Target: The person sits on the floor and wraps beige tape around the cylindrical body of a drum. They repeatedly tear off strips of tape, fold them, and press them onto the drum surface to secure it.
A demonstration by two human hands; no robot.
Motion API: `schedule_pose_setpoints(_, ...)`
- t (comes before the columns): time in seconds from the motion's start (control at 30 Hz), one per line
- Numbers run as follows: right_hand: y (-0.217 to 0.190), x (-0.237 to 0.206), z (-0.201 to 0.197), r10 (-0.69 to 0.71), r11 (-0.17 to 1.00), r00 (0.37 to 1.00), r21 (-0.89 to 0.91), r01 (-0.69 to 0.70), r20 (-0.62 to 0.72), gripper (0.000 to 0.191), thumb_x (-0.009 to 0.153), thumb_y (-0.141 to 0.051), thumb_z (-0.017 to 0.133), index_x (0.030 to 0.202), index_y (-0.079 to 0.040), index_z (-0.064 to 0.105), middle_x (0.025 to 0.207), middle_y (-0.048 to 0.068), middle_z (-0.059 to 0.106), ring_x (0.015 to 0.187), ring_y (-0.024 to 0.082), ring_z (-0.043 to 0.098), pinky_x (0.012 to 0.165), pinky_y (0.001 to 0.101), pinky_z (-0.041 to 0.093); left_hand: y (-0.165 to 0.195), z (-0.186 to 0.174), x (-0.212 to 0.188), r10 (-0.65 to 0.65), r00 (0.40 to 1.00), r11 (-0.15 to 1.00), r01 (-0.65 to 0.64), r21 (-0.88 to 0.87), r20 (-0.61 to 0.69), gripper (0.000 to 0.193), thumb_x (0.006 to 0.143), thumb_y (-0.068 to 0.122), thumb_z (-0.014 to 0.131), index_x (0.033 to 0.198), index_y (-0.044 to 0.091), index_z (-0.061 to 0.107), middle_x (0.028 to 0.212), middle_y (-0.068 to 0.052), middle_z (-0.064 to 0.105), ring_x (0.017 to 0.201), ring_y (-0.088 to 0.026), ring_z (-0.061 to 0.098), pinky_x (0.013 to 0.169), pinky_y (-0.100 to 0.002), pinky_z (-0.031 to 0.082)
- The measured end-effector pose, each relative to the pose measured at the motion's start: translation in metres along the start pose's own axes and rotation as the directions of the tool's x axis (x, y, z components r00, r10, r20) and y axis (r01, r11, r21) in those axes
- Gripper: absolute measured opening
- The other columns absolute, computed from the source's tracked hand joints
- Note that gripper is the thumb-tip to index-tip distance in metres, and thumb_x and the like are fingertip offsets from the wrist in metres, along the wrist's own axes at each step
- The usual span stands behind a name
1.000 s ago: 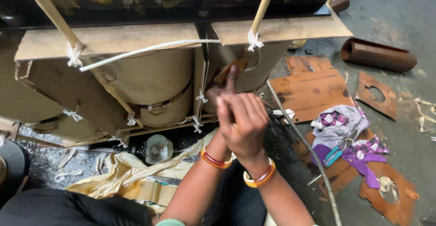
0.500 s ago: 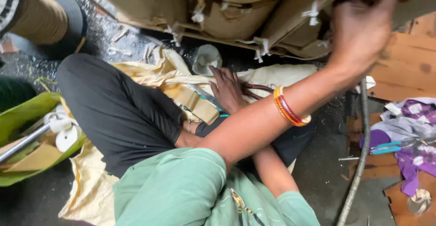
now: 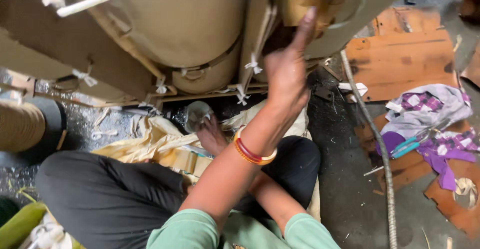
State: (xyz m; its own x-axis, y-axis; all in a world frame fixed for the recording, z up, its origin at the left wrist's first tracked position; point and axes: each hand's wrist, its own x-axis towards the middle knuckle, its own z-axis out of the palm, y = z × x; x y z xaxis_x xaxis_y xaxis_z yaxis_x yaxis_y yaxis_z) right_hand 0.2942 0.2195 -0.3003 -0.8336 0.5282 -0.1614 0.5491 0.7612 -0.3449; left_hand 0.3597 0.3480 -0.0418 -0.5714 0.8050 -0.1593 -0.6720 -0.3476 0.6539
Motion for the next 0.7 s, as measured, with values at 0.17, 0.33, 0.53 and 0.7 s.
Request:
schedule_pose_setpoints(0.17, -0.008, -0.011, 0.005, 0.007, 0.998, 0.999, 0.065, -0.004, -0.046, 0.040, 0.098, -0.015, 0.062, 0.136, -0.003, 0.057, 0.126, 0.018, 0.067, 0.119, 0.034, 0.064, 0.106, 0.0435, 0.049, 0.014, -0.002, 0.004, -0.080, 0.993, 0.988, 0.090, -0.122, 0.091, 0.065, 0.081, 0.034, 0.086, 0.124, -0.010, 0.067, 0.128, -0.017, 0.070, 0.115, -0.021, 0.067, 0.104, -0.037, 0.049)
schedule_pose_setpoints(0.33, 0.018, -0.081, -0.036, 0.095, 0.912, 0.924, 0.404, 0.069, -0.371, 0.038, 0.099, -0.013, 0.063, 0.135, -0.002, 0.058, 0.124, 0.018, 0.070, 0.117, 0.033, 0.068, 0.106, 0.0423, 0.051, 0.022, -0.001, 0.005, -0.106, 0.993, 0.989, 0.111, -0.095, 0.052, 0.062, 0.082, 0.028, 0.083, 0.130, -0.007, 0.064, 0.131, -0.016, 0.069, 0.118, -0.022, 0.066, 0.104, -0.035, 0.049)
schedule_pose_setpoints(0.53, 0.085, -0.131, -0.182, 0.482, 0.716, 0.365, 0.599, 0.360, -0.796, 0.035, 0.102, -0.008, 0.059, 0.136, 0.000, 0.054, 0.130, 0.018, 0.068, 0.122, 0.031, 0.067, 0.110, 0.0412, 0.051, 0.012, 0.006, 0.005, 0.080, 0.997, 0.985, -0.080, -0.153, -0.005, 0.052, 0.084, 0.023, 0.083, 0.123, -0.007, 0.066, 0.114, -0.013, 0.072, 0.098, -0.021, 0.067, 0.089, -0.036, 0.055)
schedule_pose_setpoints(0.7, 0.095, -0.121, -0.287, 0.485, 0.251, 0.404, 0.566, 0.785, -0.776, 0.037, 0.102, -0.002, 0.056, 0.138, 0.001, 0.051, 0.132, 0.015, 0.066, 0.116, 0.020, 0.065, 0.104, 0.0340, 0.051, 0.007, 0.010, 0.002, 0.155, 0.988, 0.978, -0.155, -0.141, -0.007, 0.041, 0.089, 0.025, 0.080, 0.113, -0.008, 0.071, 0.100, -0.011, 0.073, 0.081, -0.019, 0.064, 0.073, -0.035, 0.052)
